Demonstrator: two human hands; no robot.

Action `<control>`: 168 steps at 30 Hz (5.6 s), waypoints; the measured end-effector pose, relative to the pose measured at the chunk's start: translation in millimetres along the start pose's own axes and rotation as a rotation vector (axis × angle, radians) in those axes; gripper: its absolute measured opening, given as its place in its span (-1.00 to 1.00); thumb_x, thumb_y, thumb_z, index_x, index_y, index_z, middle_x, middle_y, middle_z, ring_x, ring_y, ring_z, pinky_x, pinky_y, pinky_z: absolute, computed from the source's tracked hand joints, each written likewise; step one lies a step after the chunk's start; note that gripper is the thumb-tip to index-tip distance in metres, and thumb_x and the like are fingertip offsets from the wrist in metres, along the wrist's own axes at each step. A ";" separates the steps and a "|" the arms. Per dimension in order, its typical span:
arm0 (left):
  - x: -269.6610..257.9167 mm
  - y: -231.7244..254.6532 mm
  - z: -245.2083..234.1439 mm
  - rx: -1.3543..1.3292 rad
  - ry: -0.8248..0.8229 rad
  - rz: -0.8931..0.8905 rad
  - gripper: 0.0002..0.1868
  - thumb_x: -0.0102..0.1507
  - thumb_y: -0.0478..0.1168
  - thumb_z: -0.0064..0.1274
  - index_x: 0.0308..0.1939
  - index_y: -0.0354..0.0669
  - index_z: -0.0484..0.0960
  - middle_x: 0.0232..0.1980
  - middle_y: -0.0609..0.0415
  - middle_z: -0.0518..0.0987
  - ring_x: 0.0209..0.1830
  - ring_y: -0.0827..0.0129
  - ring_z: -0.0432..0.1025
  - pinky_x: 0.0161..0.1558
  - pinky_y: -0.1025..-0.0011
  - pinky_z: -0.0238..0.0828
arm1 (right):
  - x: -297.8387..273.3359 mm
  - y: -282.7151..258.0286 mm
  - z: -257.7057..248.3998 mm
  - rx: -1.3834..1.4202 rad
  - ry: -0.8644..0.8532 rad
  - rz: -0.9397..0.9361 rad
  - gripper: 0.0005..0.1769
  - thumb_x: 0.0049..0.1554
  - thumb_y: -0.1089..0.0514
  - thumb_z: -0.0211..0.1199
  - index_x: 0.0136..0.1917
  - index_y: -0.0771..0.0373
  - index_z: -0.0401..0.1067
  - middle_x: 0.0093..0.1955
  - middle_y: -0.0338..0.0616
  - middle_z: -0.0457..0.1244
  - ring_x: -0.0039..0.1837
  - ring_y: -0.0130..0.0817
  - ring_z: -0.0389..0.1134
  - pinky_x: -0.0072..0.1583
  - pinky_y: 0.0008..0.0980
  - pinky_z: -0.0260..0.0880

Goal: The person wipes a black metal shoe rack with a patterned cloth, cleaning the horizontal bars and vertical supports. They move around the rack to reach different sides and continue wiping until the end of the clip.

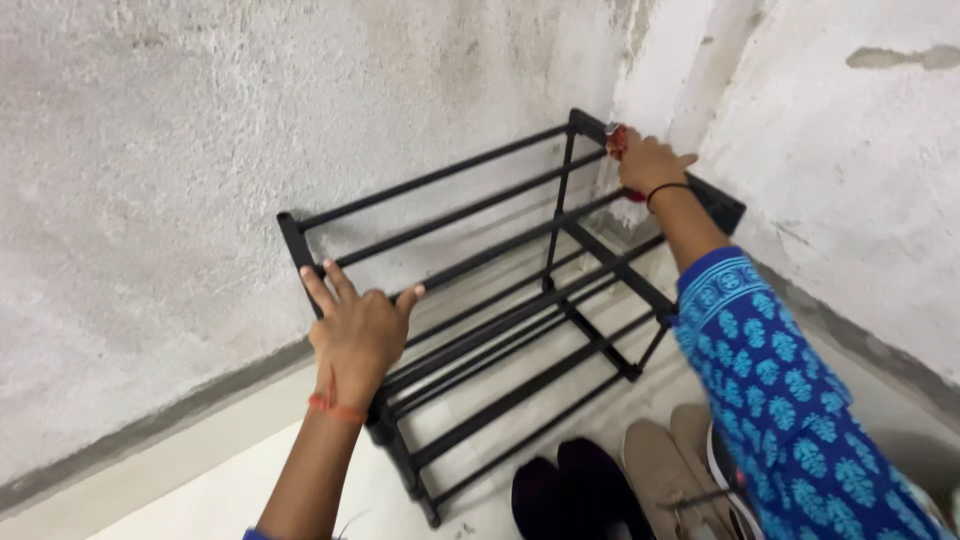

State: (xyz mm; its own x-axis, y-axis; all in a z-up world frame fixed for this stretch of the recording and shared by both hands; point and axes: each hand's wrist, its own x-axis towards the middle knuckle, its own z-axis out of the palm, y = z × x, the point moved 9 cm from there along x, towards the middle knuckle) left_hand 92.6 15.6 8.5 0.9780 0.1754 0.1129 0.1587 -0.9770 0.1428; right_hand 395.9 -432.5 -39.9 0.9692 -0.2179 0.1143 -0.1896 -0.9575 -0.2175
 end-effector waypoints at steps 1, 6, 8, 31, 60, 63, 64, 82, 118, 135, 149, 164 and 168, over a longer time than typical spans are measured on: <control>-0.4 -0.3 2.0 0.001 -0.012 -0.005 -0.18 0.32 0.43 -0.29 -0.23 -0.24 0.77 0.60 -0.44 -0.07 0.61 -0.42 -0.37 0.00 -0.19 0.50 | -7.4 13.6 2.4 0.010 -0.010 0.012 -0.15 -0.02 -0.03 0.38 0.49 -0.05 0.13 0.35 0.03 0.24 0.37 0.17 0.24 0.28 0.68 -0.13; 3.4 2.4 2.7 0.015 -0.032 -0.058 -0.16 0.31 0.46 -0.28 -0.21 -0.25 0.77 0.64 -0.34 -0.10 0.65 -0.34 -0.42 -0.05 -0.10 0.57 | -4.6 60.2 -3.6 0.000 -0.043 -0.104 -0.53 0.22 -0.13 0.04 0.27 0.14 0.39 0.23 0.20 0.32 0.26 0.21 0.34 0.26 0.31 0.16; 4.9 4.3 3.0 -0.007 -0.021 -0.057 -0.16 0.30 0.47 -0.26 -0.20 -0.24 0.77 0.64 -0.35 -0.11 0.65 -0.33 -0.43 -0.07 -0.09 0.57 | -5.8 83.1 -9.0 0.005 -0.048 -0.174 -0.48 0.31 -0.17 -0.10 0.19 0.21 0.50 0.18 0.27 0.36 0.22 0.22 0.38 0.25 0.16 0.27; 17.5 2.4 10.3 -0.018 0.034 -0.010 -0.19 0.28 0.49 -0.21 -0.05 -0.15 0.76 0.61 -0.41 -0.06 0.61 -0.40 -0.36 -0.21 -0.11 0.60 | -365.3 -145.5 -44.0 0.534 0.674 -0.865 -0.85 0.23 0.30 0.09 0.07 0.33 0.39 -0.08 0.03 0.24 0.01 0.06 0.23 0.27 0.16 0.17; 15.9 2.9 8.6 -0.024 0.094 0.020 -0.18 0.29 0.47 -0.20 -0.23 -0.23 0.79 0.57 -0.50 0.00 0.60 -0.45 -0.30 -0.14 -0.13 0.56 | -123.9 85.8 -94.7 0.176 0.442 -0.310 -0.55 0.41 -0.06 -0.08 0.25 0.28 0.44 0.09 0.30 0.33 0.13 0.33 0.33 0.18 0.16 0.30; 10.9 4.5 8.5 0.004 0.136 0.041 -0.17 0.30 0.46 -0.20 -0.26 -0.27 0.79 0.56 -0.52 0.05 0.59 -0.48 -0.24 -0.17 -0.17 0.56 | -84.3 84.6 -52.8 0.087 0.164 -0.203 -0.54 0.34 -0.10 -0.11 0.22 0.20 0.46 0.10 0.31 0.36 0.16 0.34 0.36 0.20 0.18 0.32; 10.5 5.8 7.1 0.023 0.154 0.049 -0.18 0.29 0.45 -0.19 -0.25 -0.26 0.78 0.54 -0.52 0.06 0.58 -0.48 -0.22 -0.19 -0.22 0.55 | -75.4 84.6 -47.4 0.051 0.134 -0.180 -0.54 0.34 -0.10 -0.11 0.22 0.20 0.45 0.11 0.31 0.36 0.17 0.34 0.37 0.21 0.18 0.33; -5.3 15.3 -14.0 0.112 0.214 0.077 -0.24 0.26 0.40 -0.15 -0.30 -0.26 0.75 0.47 -0.50 0.22 0.50 -0.46 -0.04 -0.36 -0.07 0.60 | 58.1 -53.5 -4.0 -0.023 0.076 -0.244 -0.57 0.17 0.01 0.20 0.25 0.23 0.38 0.13 0.21 0.38 0.16 0.20 0.42 0.15 0.08 0.42; 9.1 7.1 10.1 0.041 0.042 -0.009 -0.15 0.32 0.44 -0.25 -0.18 -0.33 0.75 0.59 -0.47 -0.01 0.58 -0.52 -0.34 -0.22 -0.14 0.58 | -61.0 59.5 -44.8 -0.013 -0.052 -0.189 -0.52 0.32 -0.07 -0.12 0.21 0.27 0.45 0.14 0.30 0.36 0.19 0.26 0.38 0.21 0.14 0.34; 34.8 -11.0 10.9 -0.461 0.283 0.163 -0.35 0.53 0.21 -0.36 0.24 -0.21 0.64 0.46 -0.30 0.40 0.67 -0.11 0.04 0.73 -0.17 -0.25 | -227.9 -7.5 -58.3 0.305 0.226 -0.427 -0.70 0.29 -0.01 0.06 0.16 0.21 0.38 -0.05 0.19 0.36 0.01 0.21 0.40 0.02 0.09 0.37; -45.5 -48.7 78.9 -2.041 0.486 0.014 -0.02 0.33 0.44 -0.61 0.62 -0.16 -0.11 0.62 -0.03 0.06 0.60 0.16 0.06 0.51 0.19 0.01 | -411.9 -287.6 -49.1 0.669 -0.283 -1.043 -0.56 0.22 0.08 0.13 0.35 0.18 0.38 0.25 0.06 0.32 0.23 -0.11 0.36 0.21 -0.18 0.41; -53.3 -12.7 131.6 -2.055 0.138 -0.220 0.00 0.51 0.44 -0.63 0.38 -0.58 0.25 -0.02 -0.81 0.19 -0.35 0.17 0.30 -0.46 0.38 0.32 | -360.4 -392.7 25.8 0.028 -0.132 -1.205 -0.77 0.16 0.19 0.16 0.02 0.31 0.53 0.42 0.11 0.17 0.65 0.09 -0.01 0.59 0.03 -0.05; -63.1 -8.3 102.6 -2.004 0.173 -0.107 -0.07 0.32 0.46 -0.66 0.60 0.03 0.08 0.02 -0.10 0.57 -0.50 0.53 0.49 -0.64 0.58 0.26 | -311.7 -422.4 31.2 0.229 0.016 -1.175 -0.80 0.17 0.26 0.14 -0.02 0.38 0.54 0.56 0.35 0.03 0.59 0.28 -0.05 0.47 0.02 0.05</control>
State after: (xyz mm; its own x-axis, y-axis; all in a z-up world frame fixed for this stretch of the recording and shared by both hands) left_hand 43.4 0.2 -100.7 0.9364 0.3393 0.0893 -0.2616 0.5057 0.8220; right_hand 178.7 45.7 -13.9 0.5282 0.7639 0.3709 0.8448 -0.5166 -0.1391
